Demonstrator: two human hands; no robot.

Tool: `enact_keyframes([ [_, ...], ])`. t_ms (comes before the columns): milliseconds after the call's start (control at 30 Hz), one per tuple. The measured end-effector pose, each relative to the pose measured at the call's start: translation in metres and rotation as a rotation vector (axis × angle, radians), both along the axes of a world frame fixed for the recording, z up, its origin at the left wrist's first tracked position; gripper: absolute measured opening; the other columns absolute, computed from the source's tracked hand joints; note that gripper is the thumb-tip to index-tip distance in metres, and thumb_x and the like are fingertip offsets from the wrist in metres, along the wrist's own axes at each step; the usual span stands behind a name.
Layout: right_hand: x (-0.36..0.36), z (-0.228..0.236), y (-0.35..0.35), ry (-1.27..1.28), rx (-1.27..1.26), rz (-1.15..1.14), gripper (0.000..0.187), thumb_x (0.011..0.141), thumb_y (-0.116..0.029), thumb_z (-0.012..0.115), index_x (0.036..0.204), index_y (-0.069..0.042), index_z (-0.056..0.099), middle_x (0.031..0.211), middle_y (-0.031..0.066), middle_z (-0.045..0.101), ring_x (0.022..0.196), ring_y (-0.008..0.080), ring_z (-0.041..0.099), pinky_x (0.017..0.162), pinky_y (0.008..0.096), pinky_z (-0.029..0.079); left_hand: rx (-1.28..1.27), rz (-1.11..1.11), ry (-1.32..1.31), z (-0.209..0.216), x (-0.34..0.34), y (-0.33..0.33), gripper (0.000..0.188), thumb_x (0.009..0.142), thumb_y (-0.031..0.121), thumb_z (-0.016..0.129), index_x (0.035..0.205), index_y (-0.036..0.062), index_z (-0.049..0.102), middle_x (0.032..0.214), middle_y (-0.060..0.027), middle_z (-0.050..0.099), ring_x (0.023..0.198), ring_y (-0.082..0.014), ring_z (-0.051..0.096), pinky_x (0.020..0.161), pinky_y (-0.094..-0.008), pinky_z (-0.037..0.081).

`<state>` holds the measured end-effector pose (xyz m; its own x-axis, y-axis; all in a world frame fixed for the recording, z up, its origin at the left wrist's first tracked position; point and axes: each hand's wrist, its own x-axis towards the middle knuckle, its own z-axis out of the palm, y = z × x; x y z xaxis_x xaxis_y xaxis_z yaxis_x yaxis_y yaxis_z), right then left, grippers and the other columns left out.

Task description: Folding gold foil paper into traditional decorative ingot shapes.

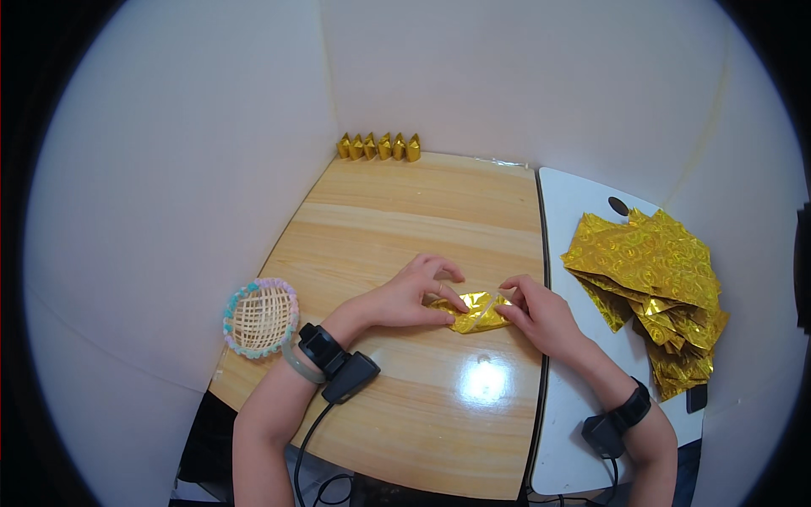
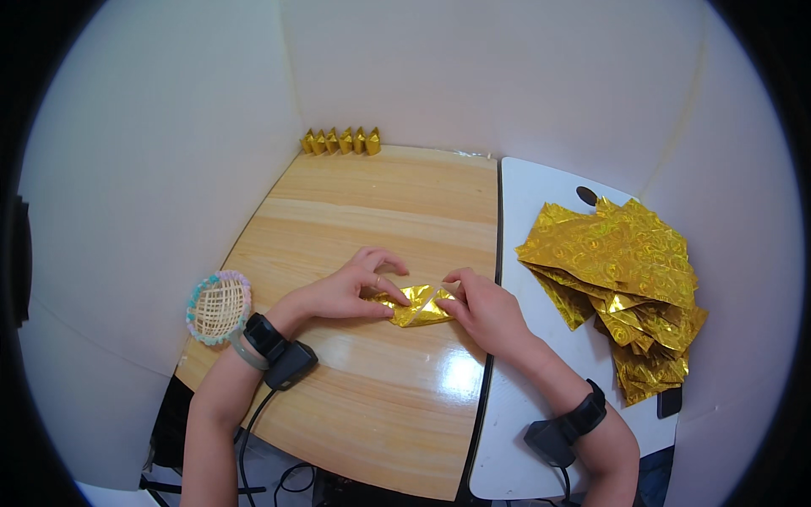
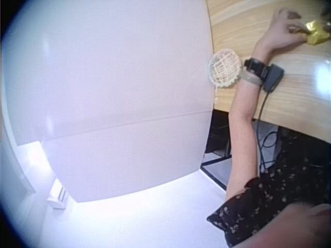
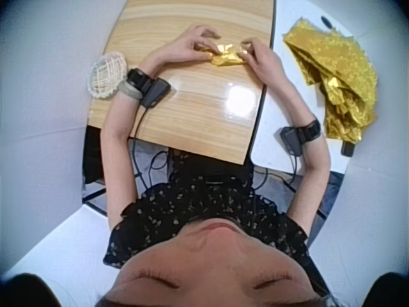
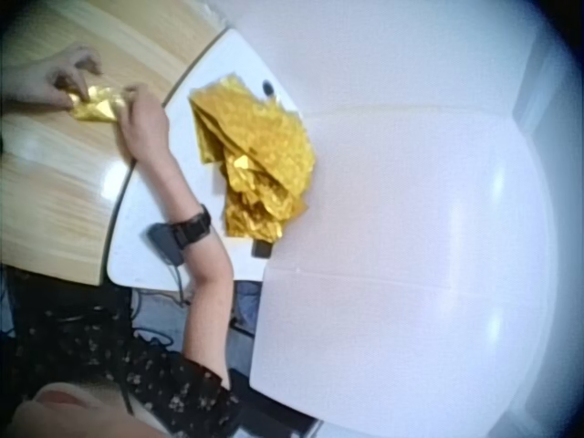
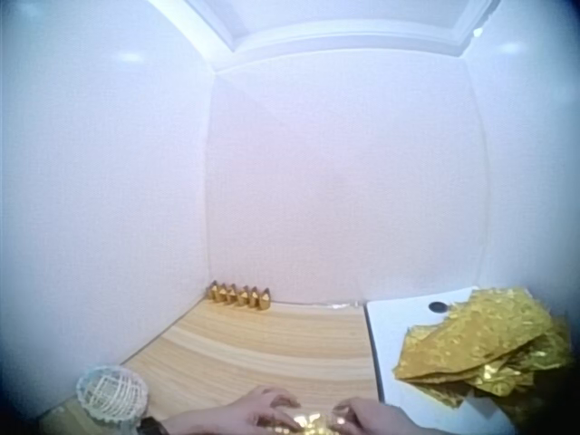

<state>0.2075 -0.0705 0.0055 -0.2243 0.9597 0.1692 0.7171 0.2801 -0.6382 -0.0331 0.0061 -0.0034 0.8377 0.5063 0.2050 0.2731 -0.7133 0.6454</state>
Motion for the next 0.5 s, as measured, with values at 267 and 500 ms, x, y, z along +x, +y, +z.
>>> enact_keyframes([
  [267, -0.0047, -0.0015, 0.0024, -0.271, 0.156, -0.037, 0.025, 0.081, -0.029, 0.063, 0.09, -0.008, 0.053, 0.084, 0.0061, 0.057, 0.081, 0.0243, 0.058, 0.064, 0.0358, 0.047, 0.007, 0.044, 0.003, 0.0007, 0.0053, -0.0024, 0.028, 0.075, 0.011, 0.068, 0.102, 0.0165, 0.068, 0.097, -0.0023, 0.052, 0.101, -0.0223, 0.039, 0.089, -0.0314, 0.036],
  [500, -0.0011, -0.0055, 0.0039, -0.203, 0.201, -0.041, 0.023, 0.08, -0.028, 0.064, 0.085, -0.008, 0.055, 0.082, 0.006, 0.056, 0.081, 0.0243, 0.056, 0.065, 0.0357, 0.047, -0.014, 0.132, 0.02, 0.0042, 0.0092, -0.0049, 0.029, 0.075, 0.009, 0.068, 0.104, 0.0072, 0.062, 0.082, -0.003, 0.053, 0.09, -0.0191, 0.044, 0.081, -0.0288, 0.04],
])
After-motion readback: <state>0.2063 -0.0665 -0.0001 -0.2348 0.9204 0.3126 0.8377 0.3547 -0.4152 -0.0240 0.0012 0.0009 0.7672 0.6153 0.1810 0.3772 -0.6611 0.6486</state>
